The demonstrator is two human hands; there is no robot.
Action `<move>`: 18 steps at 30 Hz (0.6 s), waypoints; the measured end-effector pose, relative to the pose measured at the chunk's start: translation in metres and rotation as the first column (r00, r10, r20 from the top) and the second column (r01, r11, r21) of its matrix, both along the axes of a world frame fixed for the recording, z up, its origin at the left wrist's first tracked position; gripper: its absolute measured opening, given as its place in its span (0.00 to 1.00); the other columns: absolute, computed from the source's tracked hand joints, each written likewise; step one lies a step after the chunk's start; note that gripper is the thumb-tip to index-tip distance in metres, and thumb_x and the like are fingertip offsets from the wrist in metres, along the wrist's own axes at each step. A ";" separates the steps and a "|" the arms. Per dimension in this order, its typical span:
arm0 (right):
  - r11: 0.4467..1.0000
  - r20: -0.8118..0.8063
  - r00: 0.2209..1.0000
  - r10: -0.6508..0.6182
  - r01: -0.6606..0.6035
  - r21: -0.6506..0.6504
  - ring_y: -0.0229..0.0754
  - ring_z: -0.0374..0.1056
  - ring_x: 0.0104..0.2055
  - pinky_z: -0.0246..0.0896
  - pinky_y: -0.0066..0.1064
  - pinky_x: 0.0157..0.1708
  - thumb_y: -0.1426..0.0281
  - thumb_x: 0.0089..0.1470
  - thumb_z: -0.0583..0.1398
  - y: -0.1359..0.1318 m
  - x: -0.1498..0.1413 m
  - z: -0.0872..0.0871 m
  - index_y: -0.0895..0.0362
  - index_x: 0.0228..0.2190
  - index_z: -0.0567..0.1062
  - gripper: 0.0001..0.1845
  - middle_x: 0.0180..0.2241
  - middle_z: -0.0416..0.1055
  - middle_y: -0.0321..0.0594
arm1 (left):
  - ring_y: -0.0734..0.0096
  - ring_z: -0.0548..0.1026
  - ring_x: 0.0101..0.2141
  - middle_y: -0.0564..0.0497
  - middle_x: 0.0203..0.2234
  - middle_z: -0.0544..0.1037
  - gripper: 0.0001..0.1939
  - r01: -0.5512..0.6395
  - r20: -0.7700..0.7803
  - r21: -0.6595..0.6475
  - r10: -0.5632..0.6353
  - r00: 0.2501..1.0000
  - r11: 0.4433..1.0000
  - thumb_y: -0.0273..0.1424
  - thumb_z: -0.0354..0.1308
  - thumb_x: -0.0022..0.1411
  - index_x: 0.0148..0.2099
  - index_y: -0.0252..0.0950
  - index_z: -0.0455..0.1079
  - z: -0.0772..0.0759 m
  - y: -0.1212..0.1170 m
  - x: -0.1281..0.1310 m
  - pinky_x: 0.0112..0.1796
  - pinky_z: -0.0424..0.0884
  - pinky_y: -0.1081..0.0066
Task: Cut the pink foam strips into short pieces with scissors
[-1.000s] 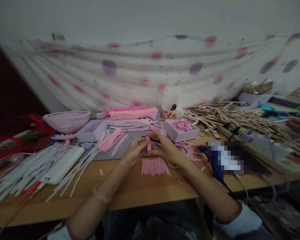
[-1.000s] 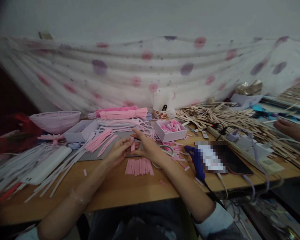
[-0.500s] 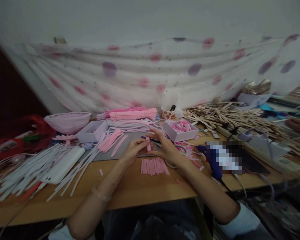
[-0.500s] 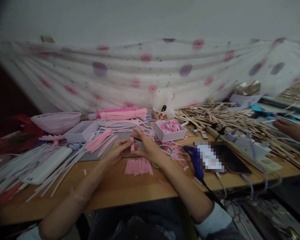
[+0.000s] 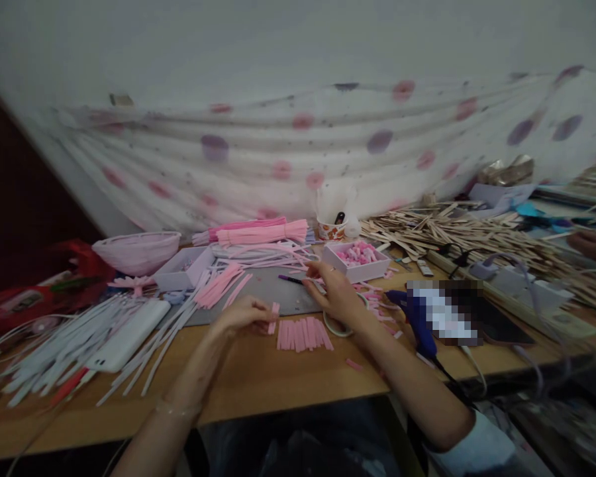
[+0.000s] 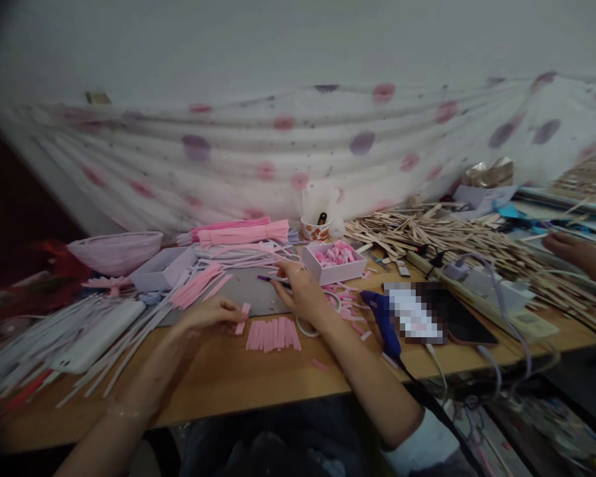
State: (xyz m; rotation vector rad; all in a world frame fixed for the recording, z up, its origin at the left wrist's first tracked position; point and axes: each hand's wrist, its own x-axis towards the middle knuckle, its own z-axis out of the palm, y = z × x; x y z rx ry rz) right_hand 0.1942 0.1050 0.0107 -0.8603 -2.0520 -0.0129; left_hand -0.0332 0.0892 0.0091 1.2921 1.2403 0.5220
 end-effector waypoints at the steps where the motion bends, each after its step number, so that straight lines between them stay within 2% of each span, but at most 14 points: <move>1: 1.000 0.047 0.999 -0.004 0.004 0.003 0.43 0.69 0.38 0.62 0.34 0.39 0.69 0.57 0.54 0.000 0.000 -0.001 0.59 0.47 0.66 0.15 0.36 0.72 0.45 | 0.78 0.67 0.18 0.52 0.14 0.72 0.16 0.022 -0.073 -0.009 -0.023 0.997 1.000 0.39 0.69 0.35 0.18 0.31 0.71 -0.002 -0.002 -0.002 0.23 0.64 0.75; 3: 1.000 0.148 0.989 0.000 0.001 -0.004 0.42 0.69 0.35 0.61 0.31 0.36 0.70 0.58 0.53 -0.001 -0.002 -0.002 0.59 0.42 0.69 0.11 0.33 0.73 0.44 | 0.78 0.67 0.17 0.51 0.14 0.73 0.16 0.019 -0.194 -0.017 -0.022 0.981 1.000 0.39 0.69 0.34 0.17 0.31 0.70 -0.007 -0.005 -0.002 0.22 0.63 0.75; 6: 1.000 0.242 0.970 -0.004 0.009 -0.019 0.40 0.70 0.34 0.58 0.28 0.34 0.71 0.58 0.52 -0.002 -0.003 -0.003 0.58 0.37 0.72 0.10 0.32 0.75 0.43 | 0.78 0.67 0.16 0.52 0.12 0.71 0.16 0.008 -0.276 -0.043 -0.020 0.961 0.999 0.38 0.69 0.34 0.17 0.31 0.70 -0.009 -0.008 0.003 0.22 0.63 0.76; 10: 0.992 0.291 0.952 -0.092 0.111 -0.051 0.39 0.70 0.31 0.54 0.27 0.30 0.70 0.58 0.52 -0.003 -0.001 -0.002 0.58 0.36 0.73 0.11 0.30 0.76 0.42 | 0.79 0.67 0.15 0.54 0.10 0.70 0.17 0.030 -0.315 -0.070 -0.051 0.948 0.997 0.38 0.70 0.31 0.18 0.31 0.69 -0.008 -0.008 0.008 0.22 0.64 0.76; 14: 0.975 0.312 0.931 -0.191 0.217 -0.053 0.39 0.70 0.29 0.51 0.27 0.28 0.69 0.58 0.52 0.000 0.001 -0.003 0.58 0.36 0.74 0.12 0.28 0.76 0.41 | 0.76 0.70 0.17 0.53 0.12 0.72 0.20 0.044 -0.312 -0.059 -0.060 0.948 0.997 0.41 0.71 0.30 0.19 0.31 0.69 -0.014 -0.003 0.005 0.23 0.66 0.75; 18: 0.921 0.256 0.895 -0.365 0.388 -0.045 0.40 0.70 0.29 0.49 0.28 0.26 0.67 0.59 0.52 0.004 0.004 -0.005 0.57 0.34 0.75 0.13 0.27 0.76 0.41 | 0.74 0.72 0.18 0.51 0.14 0.74 0.22 0.051 -0.244 -0.085 -0.071 0.967 0.995 0.44 0.70 0.30 0.20 0.30 0.70 -0.022 0.001 0.003 0.25 0.69 0.73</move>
